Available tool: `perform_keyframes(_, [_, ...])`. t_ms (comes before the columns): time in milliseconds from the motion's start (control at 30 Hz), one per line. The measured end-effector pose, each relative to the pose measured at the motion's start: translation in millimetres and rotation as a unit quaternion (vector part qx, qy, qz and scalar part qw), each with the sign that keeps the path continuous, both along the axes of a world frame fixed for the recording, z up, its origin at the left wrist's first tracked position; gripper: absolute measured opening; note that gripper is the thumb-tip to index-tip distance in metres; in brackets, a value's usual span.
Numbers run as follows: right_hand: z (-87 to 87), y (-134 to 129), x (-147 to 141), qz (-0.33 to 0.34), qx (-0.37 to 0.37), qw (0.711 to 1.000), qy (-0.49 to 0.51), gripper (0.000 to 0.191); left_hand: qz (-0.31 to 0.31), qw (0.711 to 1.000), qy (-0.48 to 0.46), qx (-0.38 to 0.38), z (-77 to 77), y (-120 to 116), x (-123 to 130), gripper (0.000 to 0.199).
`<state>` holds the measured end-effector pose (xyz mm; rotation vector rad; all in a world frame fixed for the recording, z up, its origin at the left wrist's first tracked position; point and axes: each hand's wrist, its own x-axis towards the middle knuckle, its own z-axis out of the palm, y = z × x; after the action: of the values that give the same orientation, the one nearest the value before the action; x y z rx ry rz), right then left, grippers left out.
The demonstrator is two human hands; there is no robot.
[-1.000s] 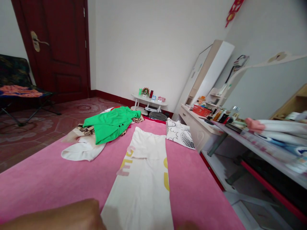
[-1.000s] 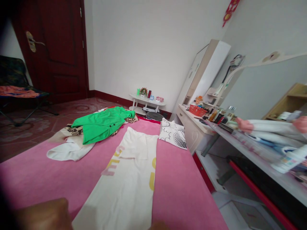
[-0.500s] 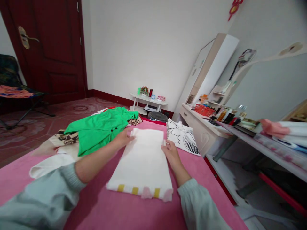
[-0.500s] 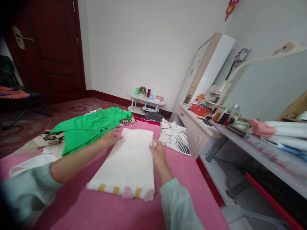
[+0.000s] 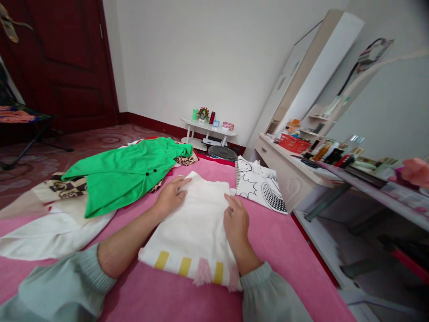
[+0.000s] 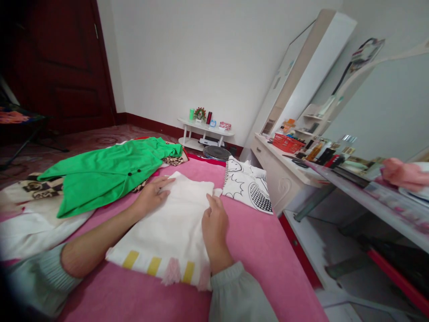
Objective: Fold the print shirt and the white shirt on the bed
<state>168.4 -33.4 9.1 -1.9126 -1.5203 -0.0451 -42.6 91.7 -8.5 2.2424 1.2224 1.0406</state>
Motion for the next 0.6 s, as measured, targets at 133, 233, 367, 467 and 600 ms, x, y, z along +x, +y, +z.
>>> perform_keyframes(133, [0.7, -6.6, -5.0, -0.062, -0.056, 0.996, -0.032, 0.054, -0.017, 0.999, 0.036, 0.023, 1.6, -2.0, 0.6, 0.054])
perform_keyframes(233, [2.7, -8.4, -5.3, -0.055, -0.075, 0.995, -0.043, 0.051, -0.025, 0.999, 0.023, 0.017, 5.3, -3.2, 0.1, 0.057])
perform_keyframes(367, [3.2, -8.2, -4.0, -0.026, -0.061, 0.996, -0.054, 0.050, -0.051, 0.999, -0.015, -0.009, 7.5, -2.1, 0.3, 0.058])
perform_keyframes(467, [1.9, -7.5, -3.0, -0.026, -0.043, 0.997, -0.066, 0.055, -0.041, 0.999, 0.001, -0.005, 3.2, 0.7, 0.2, 0.055])
perform_keyframes(600, [1.8, -7.3, -2.2, -0.055, -0.089, 0.991, -0.086, 0.051, -0.030, 0.999, 0.007, 0.019, -0.6, 2.9, -3.7, 0.053])
